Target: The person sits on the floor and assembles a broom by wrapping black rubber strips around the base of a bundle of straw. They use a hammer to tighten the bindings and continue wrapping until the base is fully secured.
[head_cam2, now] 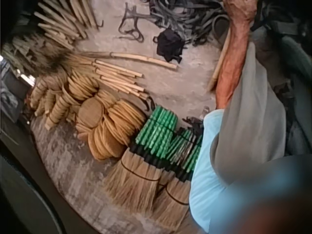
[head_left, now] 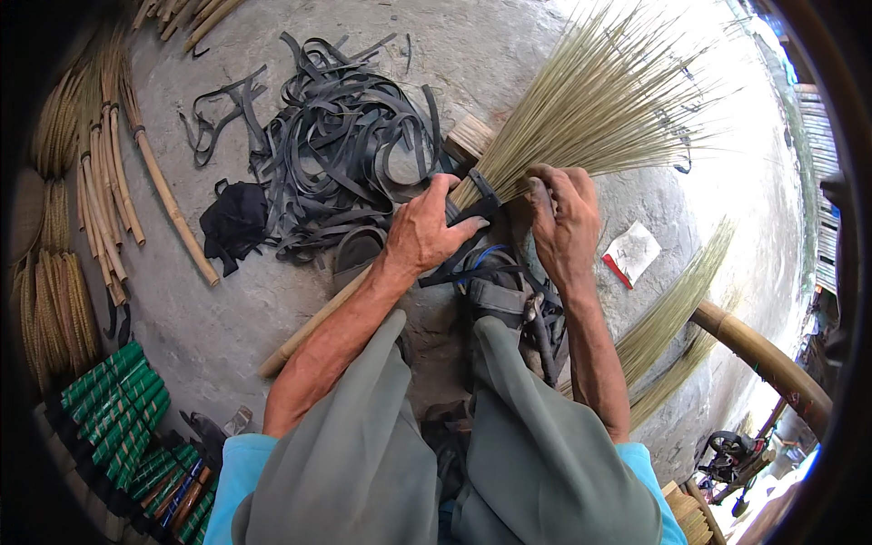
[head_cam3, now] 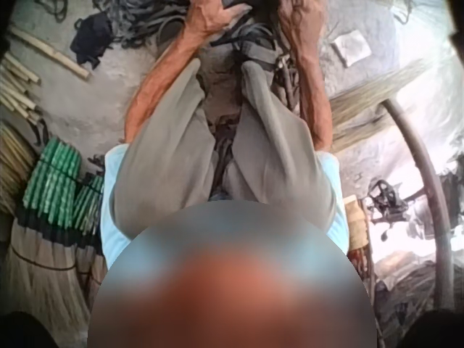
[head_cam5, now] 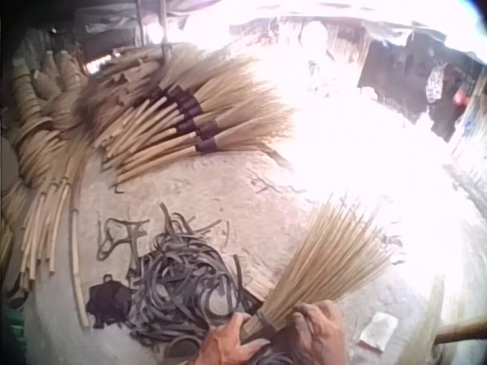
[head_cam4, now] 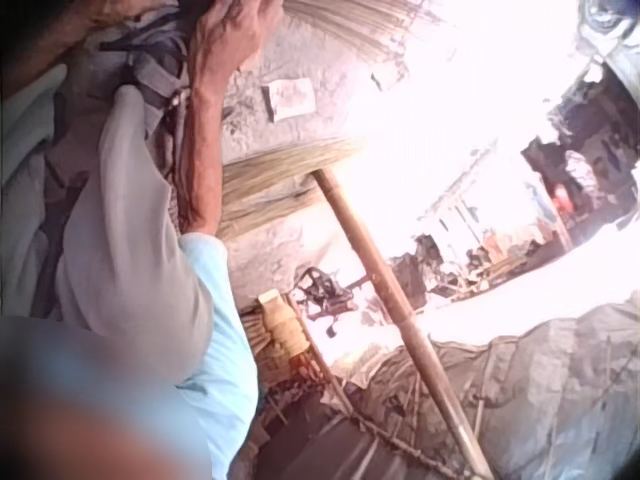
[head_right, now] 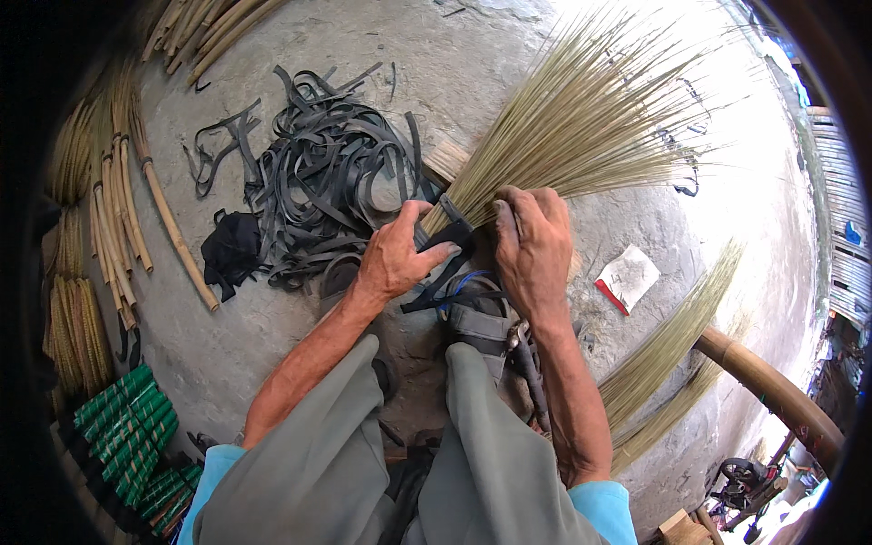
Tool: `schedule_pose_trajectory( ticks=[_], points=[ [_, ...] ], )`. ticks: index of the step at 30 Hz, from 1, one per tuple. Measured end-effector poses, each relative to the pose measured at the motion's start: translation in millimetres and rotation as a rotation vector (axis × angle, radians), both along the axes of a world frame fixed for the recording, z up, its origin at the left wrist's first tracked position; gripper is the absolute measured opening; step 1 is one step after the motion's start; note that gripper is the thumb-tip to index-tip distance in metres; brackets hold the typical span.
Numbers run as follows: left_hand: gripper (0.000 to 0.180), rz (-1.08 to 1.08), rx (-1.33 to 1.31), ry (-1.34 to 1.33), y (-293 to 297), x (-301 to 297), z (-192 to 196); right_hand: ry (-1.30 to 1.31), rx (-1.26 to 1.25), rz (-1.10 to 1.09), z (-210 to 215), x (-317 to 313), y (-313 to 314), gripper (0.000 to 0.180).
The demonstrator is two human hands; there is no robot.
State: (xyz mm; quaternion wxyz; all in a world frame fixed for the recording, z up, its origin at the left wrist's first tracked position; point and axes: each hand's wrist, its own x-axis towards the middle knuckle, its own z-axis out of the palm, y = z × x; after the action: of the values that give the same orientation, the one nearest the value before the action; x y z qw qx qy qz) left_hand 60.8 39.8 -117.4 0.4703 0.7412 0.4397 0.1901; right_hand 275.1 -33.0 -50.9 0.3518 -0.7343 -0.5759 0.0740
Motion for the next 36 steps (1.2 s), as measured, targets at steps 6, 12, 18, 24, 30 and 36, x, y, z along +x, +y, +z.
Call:
schedule_pose_trajectory(
  ticks=[6, 12, 18, 24, 30, 36],
  points=[
    [0.067, 0.003, 0.102, -0.021, -3.8, 0.7, -3.5, 0.201, -0.069, -0.123, 7.8, -5.7, -4.9, 0.019],
    [0.064, 0.019, 0.156, 0.007, -9.8, 3.4, -4.9, -0.418, -0.071, 0.044, 10.2, 24.1, 14.1, 0.027],
    [0.064, 0.027, 0.137, 0.046, -11.0, 4.8, -3.5, -0.662, -0.108, 0.169, 24.9, 54.1, 34.0, 0.02],
    [0.064, 0.021, 0.146, 0.117, -12.7, 6.1, -5.0, -0.599, -0.358, 0.443, 51.6, 67.9, 54.4, 0.014],
    [0.066, 0.025, 0.152, 0.122, -14.1, 4.4, -7.9, -0.698, -0.446, 0.647, 70.2, 60.1, 80.3, 0.016],
    [0.07, 0.016, 0.222, 0.121, -16.2, 4.4, -14.2, -0.662, -0.451, 0.734, 61.1, 63.5, 110.5, 0.011]
  ],
)
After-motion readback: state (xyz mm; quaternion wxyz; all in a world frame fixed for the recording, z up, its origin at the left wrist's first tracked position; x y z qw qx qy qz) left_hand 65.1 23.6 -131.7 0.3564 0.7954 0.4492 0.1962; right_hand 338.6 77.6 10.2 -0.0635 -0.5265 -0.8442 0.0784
